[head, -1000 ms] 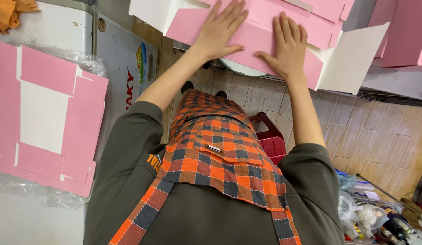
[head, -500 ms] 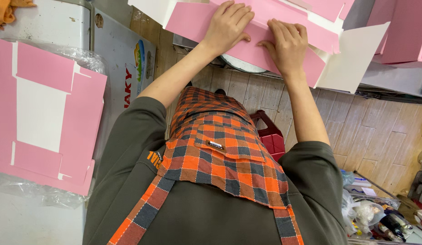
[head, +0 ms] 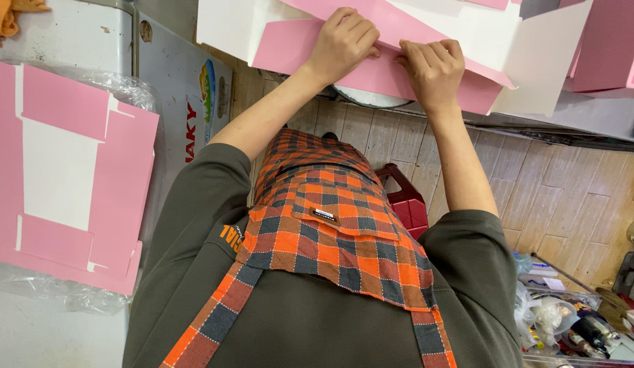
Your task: The person assembles pink and white cardboard boxes by folding flaps and inserting dividers. They handle multiple flat sheets and pre-cut box components, shaping them into finished containers on a work surface.
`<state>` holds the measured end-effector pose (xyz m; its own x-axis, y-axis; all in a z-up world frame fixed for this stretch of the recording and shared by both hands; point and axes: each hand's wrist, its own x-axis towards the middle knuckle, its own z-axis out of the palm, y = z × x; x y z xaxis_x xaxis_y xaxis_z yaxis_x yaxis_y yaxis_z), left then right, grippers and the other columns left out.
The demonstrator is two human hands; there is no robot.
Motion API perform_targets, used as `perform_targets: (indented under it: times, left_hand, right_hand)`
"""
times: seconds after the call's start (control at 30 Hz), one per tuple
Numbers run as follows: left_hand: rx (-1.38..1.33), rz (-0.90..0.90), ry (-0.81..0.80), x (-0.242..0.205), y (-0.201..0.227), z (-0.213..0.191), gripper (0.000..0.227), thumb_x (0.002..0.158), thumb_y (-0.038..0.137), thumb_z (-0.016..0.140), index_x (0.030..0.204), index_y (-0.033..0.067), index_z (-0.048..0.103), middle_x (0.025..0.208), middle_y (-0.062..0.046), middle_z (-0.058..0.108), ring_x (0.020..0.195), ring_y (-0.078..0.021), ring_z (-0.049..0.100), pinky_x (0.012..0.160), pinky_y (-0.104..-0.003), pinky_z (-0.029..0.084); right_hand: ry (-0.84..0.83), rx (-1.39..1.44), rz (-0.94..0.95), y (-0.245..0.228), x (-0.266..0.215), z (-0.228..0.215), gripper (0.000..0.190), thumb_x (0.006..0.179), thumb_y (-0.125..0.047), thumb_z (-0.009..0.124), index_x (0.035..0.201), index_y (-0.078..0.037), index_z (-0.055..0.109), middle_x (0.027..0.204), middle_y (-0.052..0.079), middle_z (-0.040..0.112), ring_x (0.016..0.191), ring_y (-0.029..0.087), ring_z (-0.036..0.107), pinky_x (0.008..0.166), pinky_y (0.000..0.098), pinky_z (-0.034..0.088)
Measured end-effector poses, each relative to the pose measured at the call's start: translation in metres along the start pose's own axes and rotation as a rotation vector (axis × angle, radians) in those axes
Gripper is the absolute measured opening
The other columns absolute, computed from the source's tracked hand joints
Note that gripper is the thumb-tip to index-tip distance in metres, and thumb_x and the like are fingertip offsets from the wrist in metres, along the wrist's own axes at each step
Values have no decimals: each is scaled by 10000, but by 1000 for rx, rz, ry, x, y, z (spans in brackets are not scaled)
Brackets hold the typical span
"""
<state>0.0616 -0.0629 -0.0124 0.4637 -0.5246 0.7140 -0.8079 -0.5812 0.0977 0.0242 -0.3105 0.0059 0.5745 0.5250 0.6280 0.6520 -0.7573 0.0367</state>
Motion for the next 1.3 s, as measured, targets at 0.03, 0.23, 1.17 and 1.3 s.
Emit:
perform_targets:
  times: [0.03, 0.23, 1.17, 1.3]
  left_hand:
    - [10, 17, -3, 1, 0, 0, 341, 745, 306, 839, 912, 105, 620, 896, -19, 625, 902, -206, 625, 953, -373, 487]
    - [-32, 37, -59, 12, 3, -13, 357, 804, 322, 851, 942, 103, 605, 907, -30, 604, 904, -223, 608, 911, -377, 486]
    - [140, 134, -190, 0, 52, -49, 104, 952, 38, 655, 1005, 121, 690, 585, 42, 517, 541, -96, 583, 1273, -496, 309]
    - [125, 151, -198, -1, 54, -50, 109, 960, 48, 647, 1019, 122, 701, 608, 45, 539, 549, -97, 593, 1285, -516, 283]
  right_hand:
    - [5, -1, -13, 1, -1, 0, 154, 995, -227, 816, 1080, -114, 755, 938, -54, 760, 780, 102, 662, 777, 286, 473]
    - [-21, -18, -38, 2, 6, -10, 169, 1028, -219, 850, 1159, -134, 783, 816, -57, 712, 725, 112, 652, 736, 290, 468]
    - [-185, 215, -44, -21, -6, -57, 164, 1003, -111, 801, 1147, -63, 737, 780, 21, 690, 777, 191, 722, 1019, 365, 622]
    - [-197, 227, -65, -24, -5, -61, 191, 1006, -81, 788, 1189, -61, 735, 806, 24, 701, 816, 194, 736, 1038, 366, 616]
